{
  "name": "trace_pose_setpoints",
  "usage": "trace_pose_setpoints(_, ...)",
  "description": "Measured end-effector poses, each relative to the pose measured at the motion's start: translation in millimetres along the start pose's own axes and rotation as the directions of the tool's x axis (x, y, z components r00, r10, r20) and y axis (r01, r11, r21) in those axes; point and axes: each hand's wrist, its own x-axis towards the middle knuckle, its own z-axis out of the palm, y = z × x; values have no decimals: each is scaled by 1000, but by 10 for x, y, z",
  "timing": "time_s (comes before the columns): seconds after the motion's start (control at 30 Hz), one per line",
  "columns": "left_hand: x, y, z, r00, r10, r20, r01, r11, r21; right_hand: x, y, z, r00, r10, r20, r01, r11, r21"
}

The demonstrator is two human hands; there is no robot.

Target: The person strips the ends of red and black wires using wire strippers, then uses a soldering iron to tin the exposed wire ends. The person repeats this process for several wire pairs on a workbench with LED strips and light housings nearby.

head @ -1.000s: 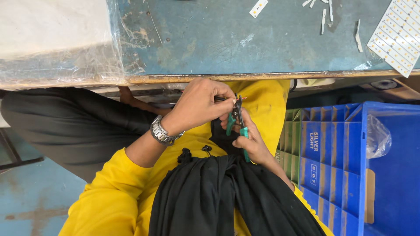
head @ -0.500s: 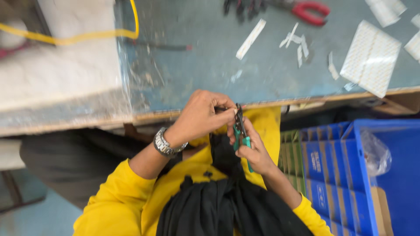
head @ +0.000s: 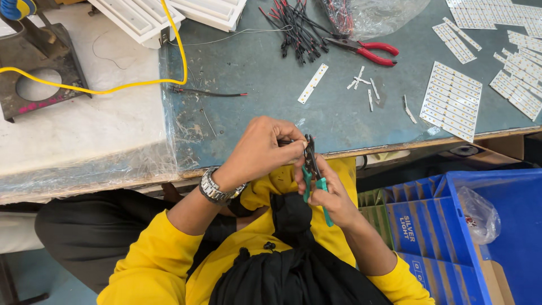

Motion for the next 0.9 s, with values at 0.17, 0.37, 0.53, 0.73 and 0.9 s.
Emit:
trace_pose_setpoints(0.17, -7, 7, 2, 999, -37, 36, 39, 997, -73, -14, 1, 21, 1000, 1, 10, -1, 1000, 23)
trace_pose_setpoints(0.37, -12, -7, -5, 999, -36, 34, 36, 999, -1, -41, 62, -39, 999, -26, 26, 26, 1000, 6)
trace_pose_setpoints(0.53, -17, 8, -9, 1000, 15, 24, -15, 1000, -11, -65, 104, -74, 999, 39, -10, -38, 999, 35)
trace_pose_setpoints(0.73, -34, 85, -54, 991, -45, 122, 58, 993, -103, -45, -23, -42, 996, -44, 80, 45, 999, -11)
trace_pose_setpoints(0.9, -31, 131, -124, 986, -18, 166, 26, 999, -46, -45, -92, -26, 995, -23, 98, 29, 997, -64)
